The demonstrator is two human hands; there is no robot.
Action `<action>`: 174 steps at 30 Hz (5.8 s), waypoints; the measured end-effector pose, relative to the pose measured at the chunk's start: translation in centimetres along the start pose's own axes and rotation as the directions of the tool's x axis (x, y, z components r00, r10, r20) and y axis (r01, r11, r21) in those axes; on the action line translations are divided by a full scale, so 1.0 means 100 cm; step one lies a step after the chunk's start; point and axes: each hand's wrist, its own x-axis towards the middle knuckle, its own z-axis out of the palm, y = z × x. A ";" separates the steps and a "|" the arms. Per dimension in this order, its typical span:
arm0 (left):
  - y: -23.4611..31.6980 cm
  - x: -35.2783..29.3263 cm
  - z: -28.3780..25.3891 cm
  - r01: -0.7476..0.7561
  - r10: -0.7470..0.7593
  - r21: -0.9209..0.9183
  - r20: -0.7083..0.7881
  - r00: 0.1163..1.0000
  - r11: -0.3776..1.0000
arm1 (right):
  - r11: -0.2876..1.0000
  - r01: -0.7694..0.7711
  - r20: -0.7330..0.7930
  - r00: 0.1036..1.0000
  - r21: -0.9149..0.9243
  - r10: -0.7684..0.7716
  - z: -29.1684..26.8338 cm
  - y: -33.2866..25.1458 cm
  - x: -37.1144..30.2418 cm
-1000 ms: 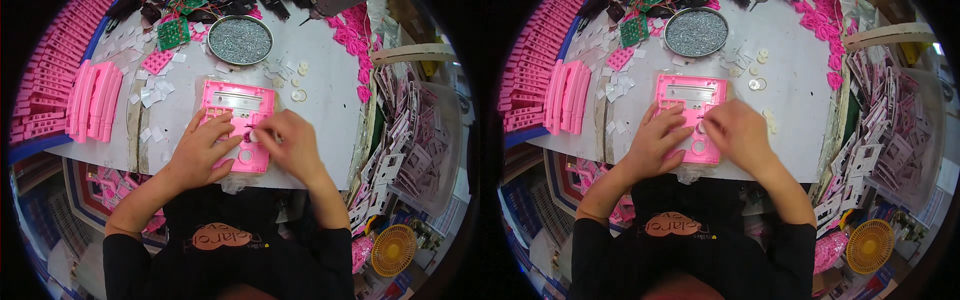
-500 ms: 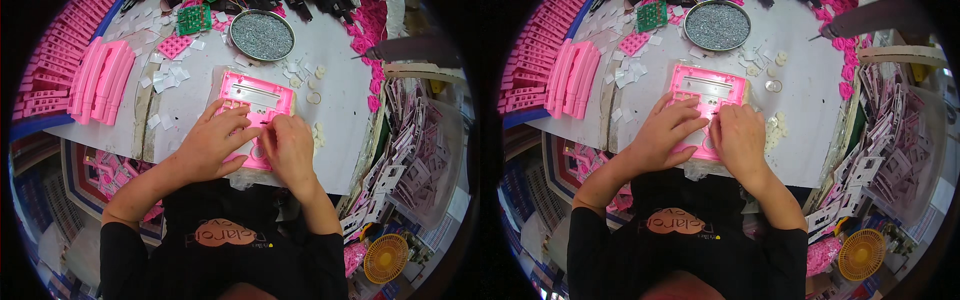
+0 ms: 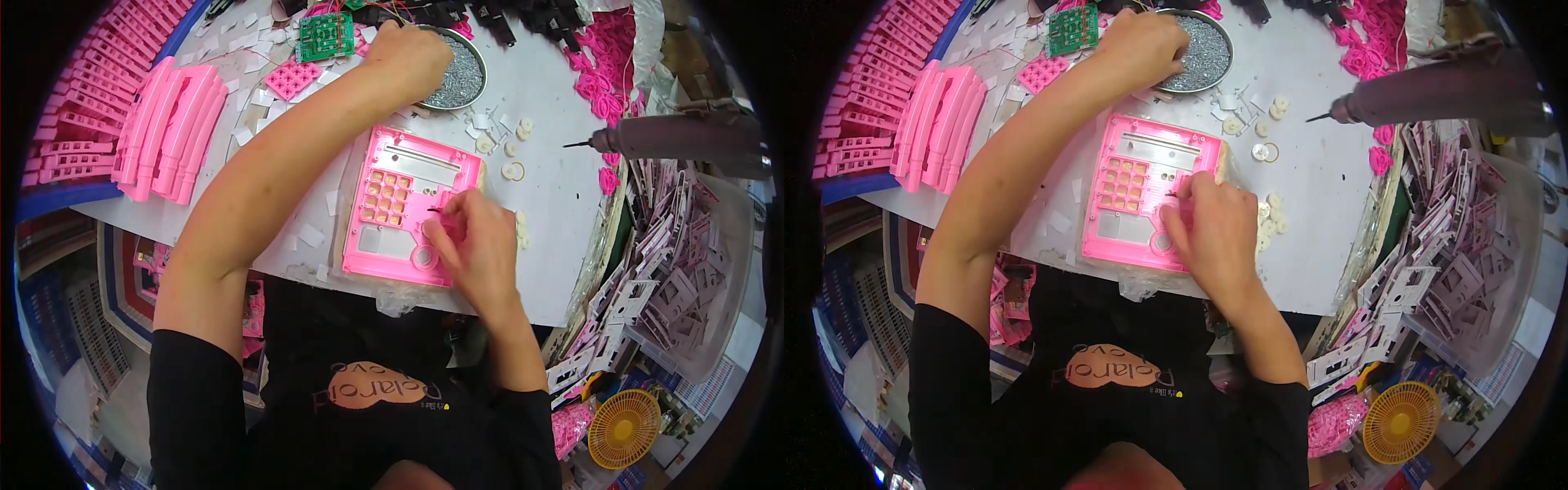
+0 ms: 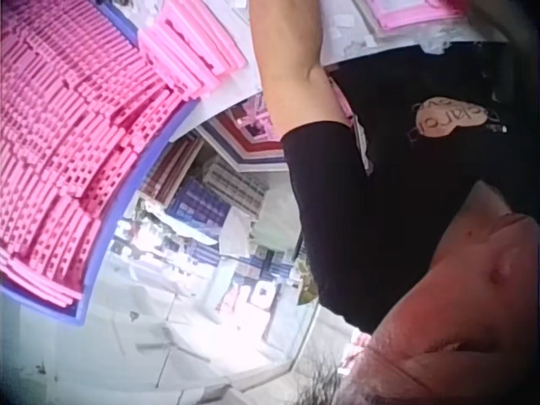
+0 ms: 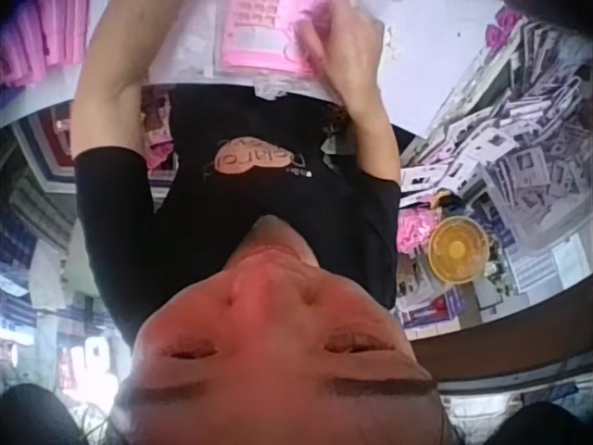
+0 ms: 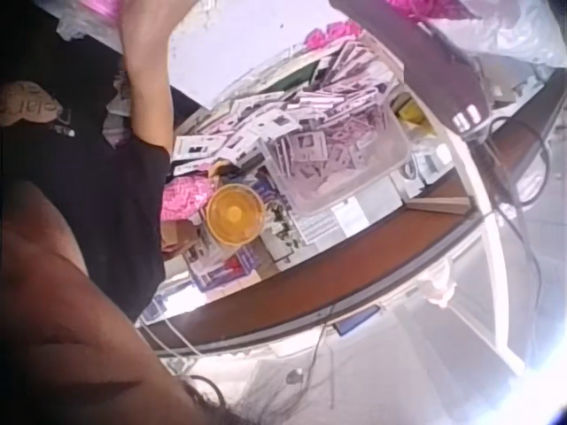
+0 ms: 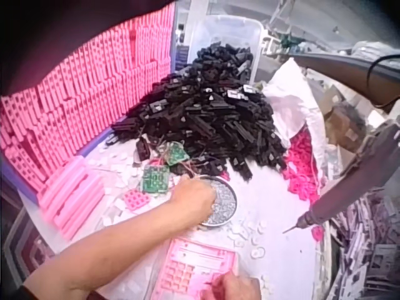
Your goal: Assembling a toy piggy bank by installing electronic components and using a glue gun.
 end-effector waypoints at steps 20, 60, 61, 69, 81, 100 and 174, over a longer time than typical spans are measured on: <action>0.012 -0.064 -0.036 -0.237 0.171 -0.285 -0.238 0.956 0.929 | 0.452 0.186 -0.022 0.939 0.873 -0.343 -0.089 0.020 0.089; 0.068 -0.176 -0.023 -0.459 0.421 -0.226 -0.197 0.885 0.859 | 0.718 0.336 -0.186 0.941 0.609 -0.283 0.012 0.012 0.007; 0.070 -0.176 -0.022 -0.463 0.425 -0.216 -0.200 0.883 0.860 | 0.750 0.347 -0.176 0.937 0.563 -0.301 0.009 0.013 0.003; 0.056 -0.172 -0.026 -0.457 0.401 -0.336 -0.223 0.888 0.824 | 0.356 0.187 -0.121 0.972 0.916 -0.200 0.001 0.012 0.023; -0.091 -0.134 -0.044 0.362 -0.355 0.004 -0.195 0.914 0.932 | 0.436 0.221 -0.292 0.951 0.873 0.102 -0.068 0.000 0.053; 0.041 -0.228 -0.083 0.637 0.077 -0.729 0.640 0.764 -0.251 | 0.641 0.375 0.091 0.815 0.670 -0.572 -0.029 -0.020 0.027; 0.051 -0.221 -0.146 -0.132 0.032 -0.302 -0.315 0.949 0.944 | -0.260 -0.323 0.328 0.944 0.910 -0.027 0.020 -0.083 0.054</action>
